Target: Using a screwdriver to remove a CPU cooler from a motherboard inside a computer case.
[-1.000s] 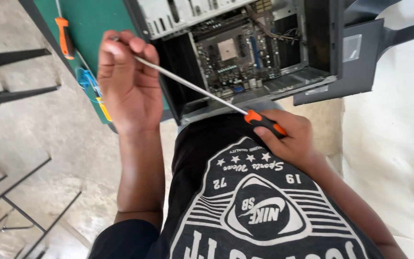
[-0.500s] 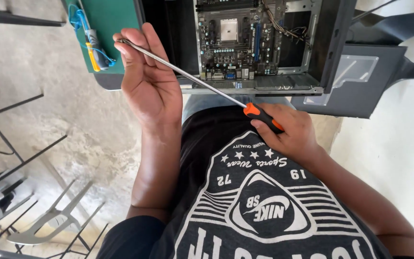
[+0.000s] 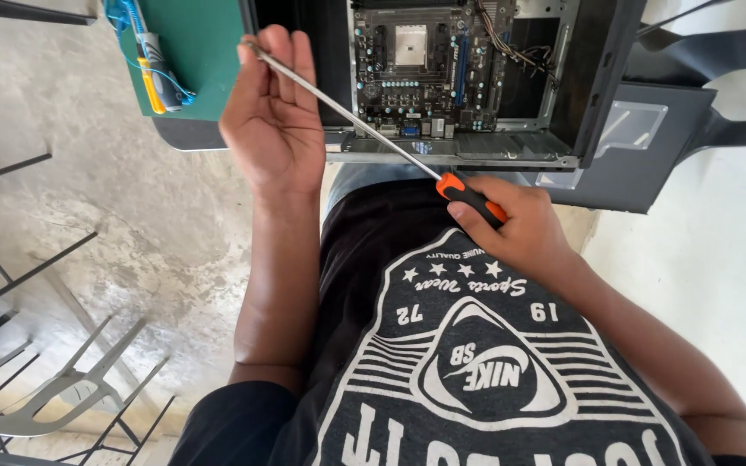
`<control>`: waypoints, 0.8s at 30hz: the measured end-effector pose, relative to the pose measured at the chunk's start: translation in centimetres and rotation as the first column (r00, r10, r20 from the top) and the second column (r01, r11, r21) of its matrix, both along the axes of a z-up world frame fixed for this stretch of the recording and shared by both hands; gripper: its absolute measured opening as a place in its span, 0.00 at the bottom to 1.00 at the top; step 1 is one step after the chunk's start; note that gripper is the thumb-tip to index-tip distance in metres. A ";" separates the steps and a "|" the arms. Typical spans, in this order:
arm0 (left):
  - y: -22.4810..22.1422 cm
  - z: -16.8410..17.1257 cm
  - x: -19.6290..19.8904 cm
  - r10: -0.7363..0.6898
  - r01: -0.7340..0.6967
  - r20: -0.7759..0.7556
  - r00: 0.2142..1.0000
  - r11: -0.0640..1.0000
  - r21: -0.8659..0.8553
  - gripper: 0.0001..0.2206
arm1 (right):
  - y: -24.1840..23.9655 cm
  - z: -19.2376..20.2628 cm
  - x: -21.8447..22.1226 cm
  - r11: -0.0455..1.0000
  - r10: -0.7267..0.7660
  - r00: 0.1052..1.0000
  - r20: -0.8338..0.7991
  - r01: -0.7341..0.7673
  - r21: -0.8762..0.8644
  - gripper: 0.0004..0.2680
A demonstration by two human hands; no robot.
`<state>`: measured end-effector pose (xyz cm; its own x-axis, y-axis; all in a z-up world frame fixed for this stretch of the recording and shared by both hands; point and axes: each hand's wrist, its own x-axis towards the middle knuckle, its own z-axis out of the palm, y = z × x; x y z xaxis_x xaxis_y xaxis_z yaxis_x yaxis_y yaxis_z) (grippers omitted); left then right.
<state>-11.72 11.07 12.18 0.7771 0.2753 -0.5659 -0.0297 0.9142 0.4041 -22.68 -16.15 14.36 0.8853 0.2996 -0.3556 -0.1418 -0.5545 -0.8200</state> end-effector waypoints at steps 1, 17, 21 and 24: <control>0.1 -0.3 0.0 -0.047 0.047 -0.010 0.999 0.999 0.002 0.09 | 0.1 0.1 0.2 0.998 -0.010 0.976 -0.218 0.024 0.064 0.10; -3.0 -2.0 1.0 -0.480 0.484 0.179 0.859 0.875 0.024 0.13 | -3.1 -1.2 -1.1 0.974 -0.179 0.984 0.018 0.174 0.142 0.10; -1.2 -2.0 0.9 -0.782 0.815 -0.233 0.579 0.560 0.146 0.17 | -6.4 -0.8 -3.0 0.850 -0.478 0.878 -0.012 0.467 0.243 0.11; -0.9 -2.0 2.3 -0.762 0.898 -0.476 0.439 0.373 0.233 0.17 | -9.3 -0.5 -4.9 0.806 -0.580 0.813 0.045 0.566 0.175 0.09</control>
<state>-9.40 10.15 10.14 0.5887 -0.1896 -0.7858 0.8083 0.1495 0.5695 -27.59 -25.50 13.87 0.9382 -0.2309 -0.2579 -0.3162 -0.2686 -0.9099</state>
